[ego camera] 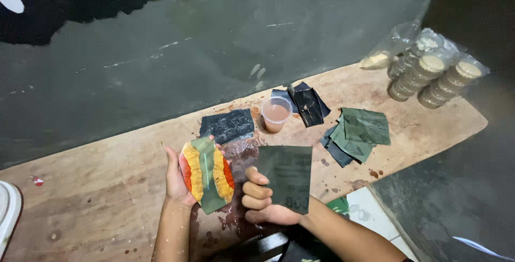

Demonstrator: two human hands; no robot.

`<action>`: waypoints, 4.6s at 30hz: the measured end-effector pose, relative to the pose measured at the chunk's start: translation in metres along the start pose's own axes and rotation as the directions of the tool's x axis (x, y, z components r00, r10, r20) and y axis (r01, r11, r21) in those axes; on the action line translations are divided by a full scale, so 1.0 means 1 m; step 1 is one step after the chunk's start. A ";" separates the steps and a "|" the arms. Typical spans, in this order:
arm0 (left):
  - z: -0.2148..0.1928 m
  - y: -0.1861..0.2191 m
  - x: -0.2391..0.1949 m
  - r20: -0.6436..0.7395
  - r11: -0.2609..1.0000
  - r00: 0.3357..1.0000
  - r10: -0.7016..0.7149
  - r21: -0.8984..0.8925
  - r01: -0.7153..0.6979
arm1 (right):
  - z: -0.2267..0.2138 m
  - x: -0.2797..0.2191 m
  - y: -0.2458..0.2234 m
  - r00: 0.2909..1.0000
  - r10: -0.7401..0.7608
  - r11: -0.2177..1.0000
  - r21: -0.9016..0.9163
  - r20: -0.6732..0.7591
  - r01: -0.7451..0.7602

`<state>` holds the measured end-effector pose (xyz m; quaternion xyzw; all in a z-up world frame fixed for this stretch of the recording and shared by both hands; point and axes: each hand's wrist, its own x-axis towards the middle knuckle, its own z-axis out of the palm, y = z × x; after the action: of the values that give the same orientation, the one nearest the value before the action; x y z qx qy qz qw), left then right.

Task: The person sands a multi-colored stone by hand using several pieces of sandpaper and water from a small cup.

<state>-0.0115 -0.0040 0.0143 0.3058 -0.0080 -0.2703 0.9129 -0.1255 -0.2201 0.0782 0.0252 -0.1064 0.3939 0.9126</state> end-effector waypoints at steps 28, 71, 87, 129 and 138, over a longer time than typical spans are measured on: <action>-0.011 -0.002 0.009 0.058 0.997 0.997 -0.058 -0.041 0.060 | 0.055 -0.067 -0.119 0.839 -0.200 -0.599 -0.615 -0.506 -0.514; 0.008 0.020 0.000 -0.164 0.997 0.986 0.040 -0.063 -0.051 | -0.061 0.129 -0.126 0.627 -0.775 -0.494 -0.543 -0.079 -0.679; 0.051 0.026 -0.025 -0.287 0.997 0.958 -0.010 -0.082 -0.014 | -0.055 0.079 -0.116 0.774 -0.595 0.378 -0.925 -0.217 0.031; -0.001 0.015 -0.003 -0.191 0.993 0.982 0.010 -0.111 -0.032 | -0.065 0.006 -0.069 0.729 -0.618 0.315 -0.942 -0.296 -0.116; -0.007 0.012 0.001 -0.136 0.997 0.990 0.041 -0.067 -0.050 | -0.033 0.000 -0.049 0.864 -0.374 -0.753 -0.655 0.337 -0.070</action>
<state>-0.0041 0.0074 0.0150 0.2909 0.0561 -0.2284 0.9274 -0.0844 -0.2499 0.0481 -0.8433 -0.2752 -0.1737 0.4276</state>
